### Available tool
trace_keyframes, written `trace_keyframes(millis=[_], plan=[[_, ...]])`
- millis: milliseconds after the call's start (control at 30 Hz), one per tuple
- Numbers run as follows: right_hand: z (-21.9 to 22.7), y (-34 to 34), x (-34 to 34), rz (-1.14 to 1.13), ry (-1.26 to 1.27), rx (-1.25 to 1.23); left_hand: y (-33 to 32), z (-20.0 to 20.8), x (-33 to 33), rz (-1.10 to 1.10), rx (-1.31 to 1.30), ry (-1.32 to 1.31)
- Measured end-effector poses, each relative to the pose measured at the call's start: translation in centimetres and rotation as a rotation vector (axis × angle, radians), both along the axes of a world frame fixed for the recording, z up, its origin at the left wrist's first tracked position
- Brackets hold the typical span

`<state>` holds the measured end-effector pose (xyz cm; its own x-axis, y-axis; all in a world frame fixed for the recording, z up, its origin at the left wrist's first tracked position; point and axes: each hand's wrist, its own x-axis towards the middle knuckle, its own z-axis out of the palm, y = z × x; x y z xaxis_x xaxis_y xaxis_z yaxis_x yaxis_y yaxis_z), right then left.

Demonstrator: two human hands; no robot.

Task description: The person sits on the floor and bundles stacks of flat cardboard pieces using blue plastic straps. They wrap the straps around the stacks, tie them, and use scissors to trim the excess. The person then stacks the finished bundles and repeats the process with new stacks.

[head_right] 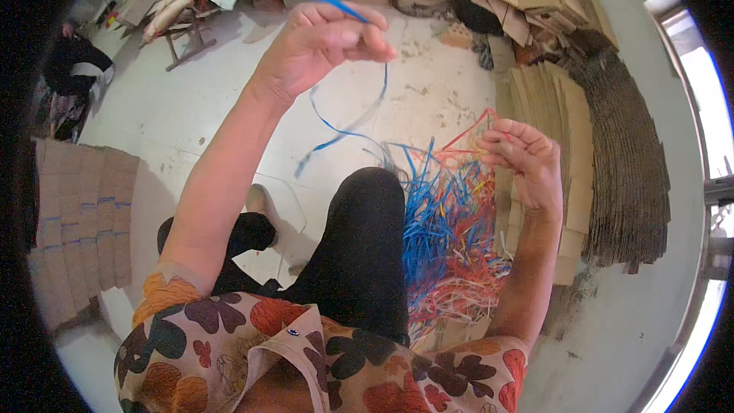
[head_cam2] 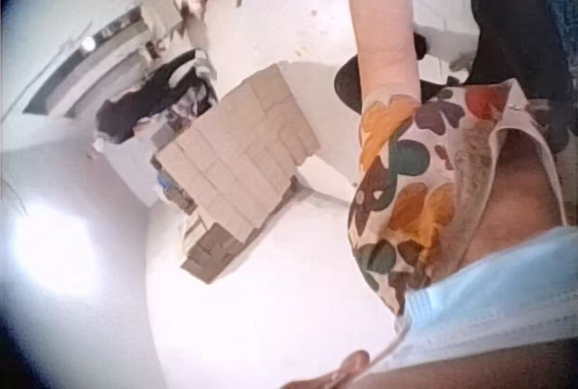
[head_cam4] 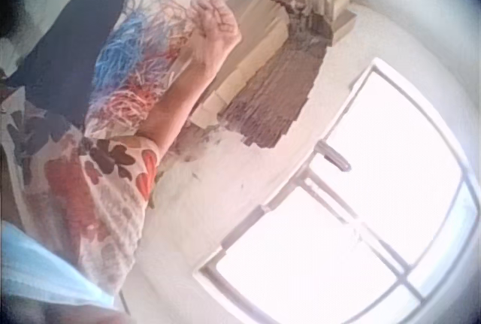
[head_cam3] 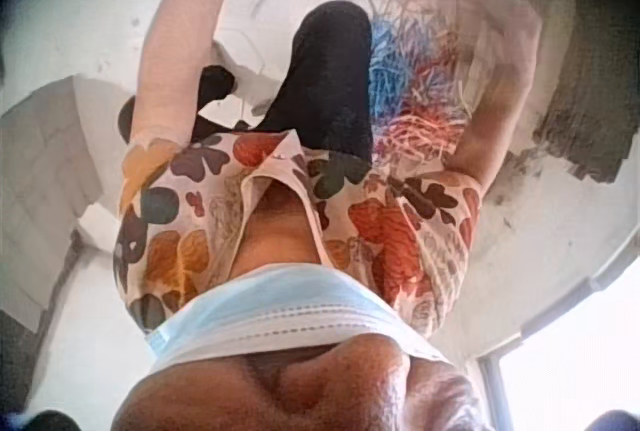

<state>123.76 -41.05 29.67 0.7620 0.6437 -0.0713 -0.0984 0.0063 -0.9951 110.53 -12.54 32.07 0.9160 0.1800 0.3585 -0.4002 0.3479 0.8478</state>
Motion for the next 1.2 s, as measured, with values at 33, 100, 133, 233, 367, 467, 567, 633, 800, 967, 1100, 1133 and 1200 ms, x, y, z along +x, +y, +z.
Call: trace_keyframes(millis=[33,100,133,233,367,467,567,633,800,967,1100,1133,1200], plan=[[1.0,-0.7,0.1,0.006,-0.043,-0.010,-1.0,1.7,-0.6,0.063,0.007,-0.044],[3.2,-0.7,-0.4,-0.036,-0.162,-0.039,-1.0,4.1,-1.4,0.152,0.100,-0.050],[4.0,-0.6,-0.6,-0.020,-0.173,-0.023,-0.9,5.1,-2.2,0.200,0.146,-0.044],[5.7,0.9,-0.8,0.009,-0.138,0.062,-1.7,5.8,-4.7,0.381,0.509,0.089],[7.8,4.8,-2.4,0.274,0.017,0.193,-3.8,3.7,-7.2,0.374,0.517,-0.038],[9.1,8.6,-4.7,0.487,0.137,0.283,-5.3,3.3,-7.4,0.310,0.407,-0.096],[10.0,11.8,-7.1,0.465,0.067,0.353,-5.4,2.9,-8.8,0.144,0.318,0.030],[10.4,13.1,-6.9,0.344,-0.043,0.394,-5.7,1.7,-10.5,0.197,0.408,0.189],[14.4,12.0,3.7,0.139,0.070,0.792,-2.9,-8.0,-20.1,0.418,0.337,0.462],[19.2,8.6,9.7,-0.090,-0.119,0.736,0.4,-13.5,-27.2,0.643,0.098,0.596],[20.3,10.1,-1.0,-0.203,-0.645,0.216,1.9,-9.1,-30.5,0.924,0.249,0.343],[18.2,11.7,-2.1,-0.078,-0.683,0.182,1.9,-7.4,-31.6,0.978,0.313,0.307],[15.9,14.3,-8.7,0.340,-0.447,0.179,1.7,-5.2,-32.6,1.041,0.272,0.205]])
